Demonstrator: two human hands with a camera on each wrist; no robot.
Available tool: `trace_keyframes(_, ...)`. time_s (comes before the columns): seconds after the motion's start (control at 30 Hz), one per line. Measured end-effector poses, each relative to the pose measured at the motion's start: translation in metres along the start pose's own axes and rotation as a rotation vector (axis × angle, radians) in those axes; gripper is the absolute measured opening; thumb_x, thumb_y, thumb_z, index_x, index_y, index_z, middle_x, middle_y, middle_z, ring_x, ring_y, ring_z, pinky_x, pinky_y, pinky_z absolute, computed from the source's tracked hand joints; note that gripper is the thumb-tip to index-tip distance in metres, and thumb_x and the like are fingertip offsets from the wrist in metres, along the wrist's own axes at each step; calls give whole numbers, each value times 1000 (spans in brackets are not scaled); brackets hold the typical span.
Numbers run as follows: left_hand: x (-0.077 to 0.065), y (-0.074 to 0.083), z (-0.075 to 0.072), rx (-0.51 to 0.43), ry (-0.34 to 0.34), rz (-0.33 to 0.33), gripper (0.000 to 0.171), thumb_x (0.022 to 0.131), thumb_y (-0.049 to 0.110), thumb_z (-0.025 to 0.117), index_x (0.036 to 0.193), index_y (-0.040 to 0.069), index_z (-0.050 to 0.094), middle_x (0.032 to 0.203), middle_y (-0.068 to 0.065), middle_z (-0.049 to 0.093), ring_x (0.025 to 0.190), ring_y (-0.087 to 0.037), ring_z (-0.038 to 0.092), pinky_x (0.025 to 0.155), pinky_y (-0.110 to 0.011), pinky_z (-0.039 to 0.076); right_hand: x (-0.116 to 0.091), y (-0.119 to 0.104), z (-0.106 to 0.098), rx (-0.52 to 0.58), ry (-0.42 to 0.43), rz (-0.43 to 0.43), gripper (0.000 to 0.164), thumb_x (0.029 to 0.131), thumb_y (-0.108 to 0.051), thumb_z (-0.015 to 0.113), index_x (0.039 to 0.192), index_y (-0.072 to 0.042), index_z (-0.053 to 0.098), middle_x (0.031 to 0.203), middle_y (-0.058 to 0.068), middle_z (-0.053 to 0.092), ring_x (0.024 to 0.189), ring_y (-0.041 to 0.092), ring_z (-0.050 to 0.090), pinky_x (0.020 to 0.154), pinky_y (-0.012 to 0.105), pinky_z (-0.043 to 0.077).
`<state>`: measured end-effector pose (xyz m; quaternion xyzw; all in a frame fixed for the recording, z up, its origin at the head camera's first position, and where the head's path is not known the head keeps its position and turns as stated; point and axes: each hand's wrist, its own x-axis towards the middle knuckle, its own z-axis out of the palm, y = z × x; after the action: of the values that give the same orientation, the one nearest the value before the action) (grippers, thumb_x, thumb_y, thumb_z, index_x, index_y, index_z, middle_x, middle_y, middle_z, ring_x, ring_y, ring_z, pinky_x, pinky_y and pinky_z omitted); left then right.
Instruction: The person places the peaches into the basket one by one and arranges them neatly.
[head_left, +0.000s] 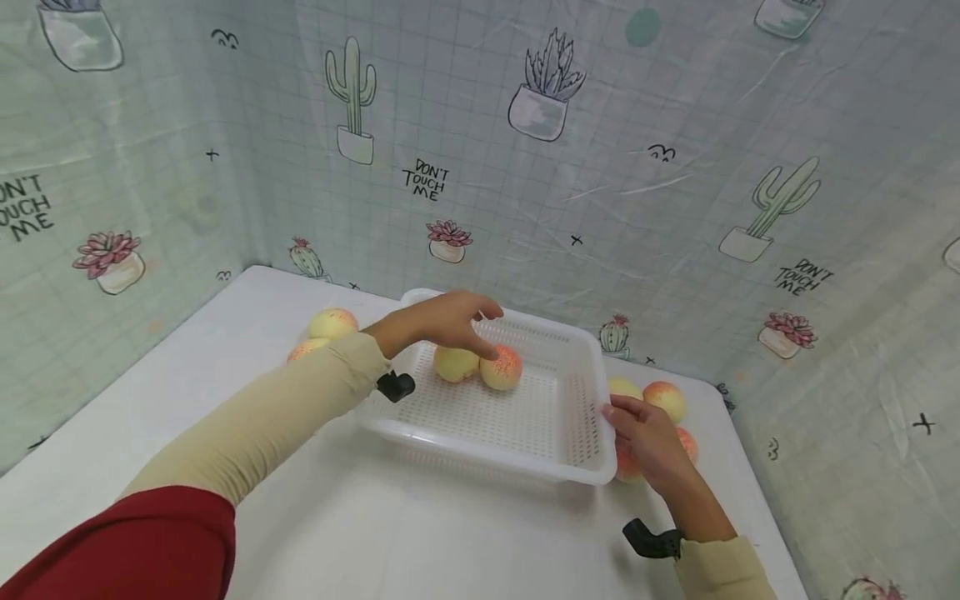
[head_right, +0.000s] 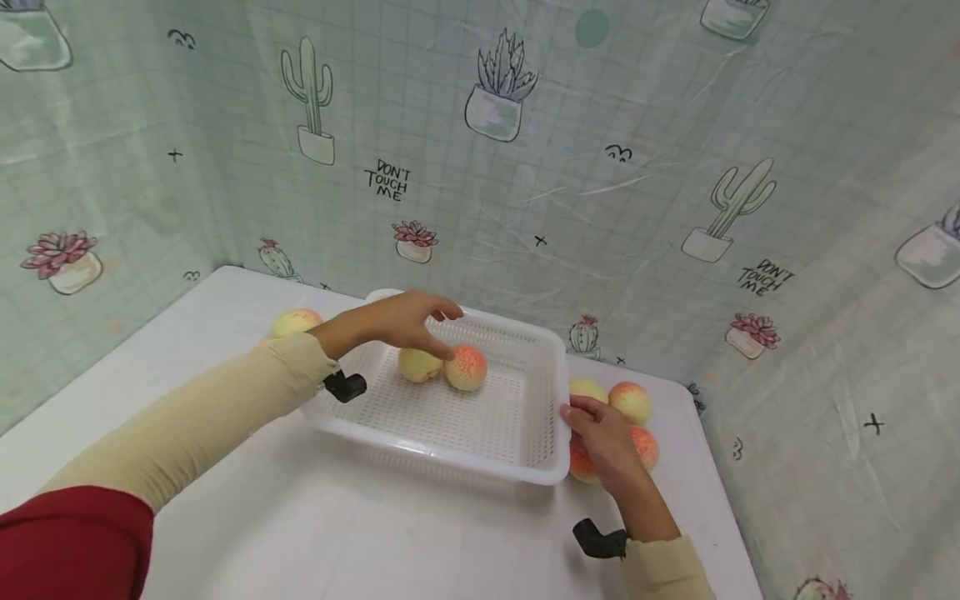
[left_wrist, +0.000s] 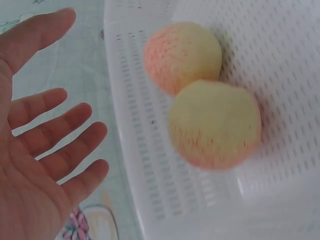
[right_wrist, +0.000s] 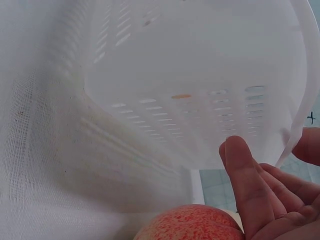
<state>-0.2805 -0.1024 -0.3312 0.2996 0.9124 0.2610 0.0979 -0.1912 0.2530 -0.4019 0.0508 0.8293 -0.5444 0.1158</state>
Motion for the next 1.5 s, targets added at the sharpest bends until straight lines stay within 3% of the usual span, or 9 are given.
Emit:
trace_keyframes(0.33,-54,-32,-31,-28,119,-28,72,88,40,81,146,5,57,149,-17,59,137,-35,57,115,-54,46,1,-4,-1,-13,-9,12,59,107,-38,58,157,-9,43,159,16,50,139,35,59,110,47,52)
trace_keyframes(0.67,-93,-55,-44,-92,177,-114,73,89,39,82,147,5,55,151,-18,57,140,-37,54,119,-54,43,0,-2,-2,-2,-11,26,60,108,-38,57,157,-8,42,157,17,52,129,25,66,107,43,56)
trace_keyframes(1.0,-147,-92,-31,-141,283,-275,73,90,39,81,149,6,52,153,-19,55,142,-38,51,116,-57,45,1,-2,-5,-8,-28,-2,58,108,-38,57,156,-8,44,156,18,53,128,25,67,106,44,56)
trace_keyframes(1.13,-166,-108,-22,-163,330,-301,70,90,36,81,146,4,54,151,-20,57,140,-39,52,115,-57,46,0,-4,-4,-13,-23,-5,59,108,-38,57,157,-8,43,156,18,52,129,27,66,107,45,56)
trace_keyframes(1.5,-191,-146,12,-172,388,-345,73,87,35,85,143,-1,56,148,-25,56,133,-44,56,106,-57,52,-2,-5,-4,-16,-25,16,58,108,-38,56,156,-8,43,157,17,51,128,24,66,107,43,56)
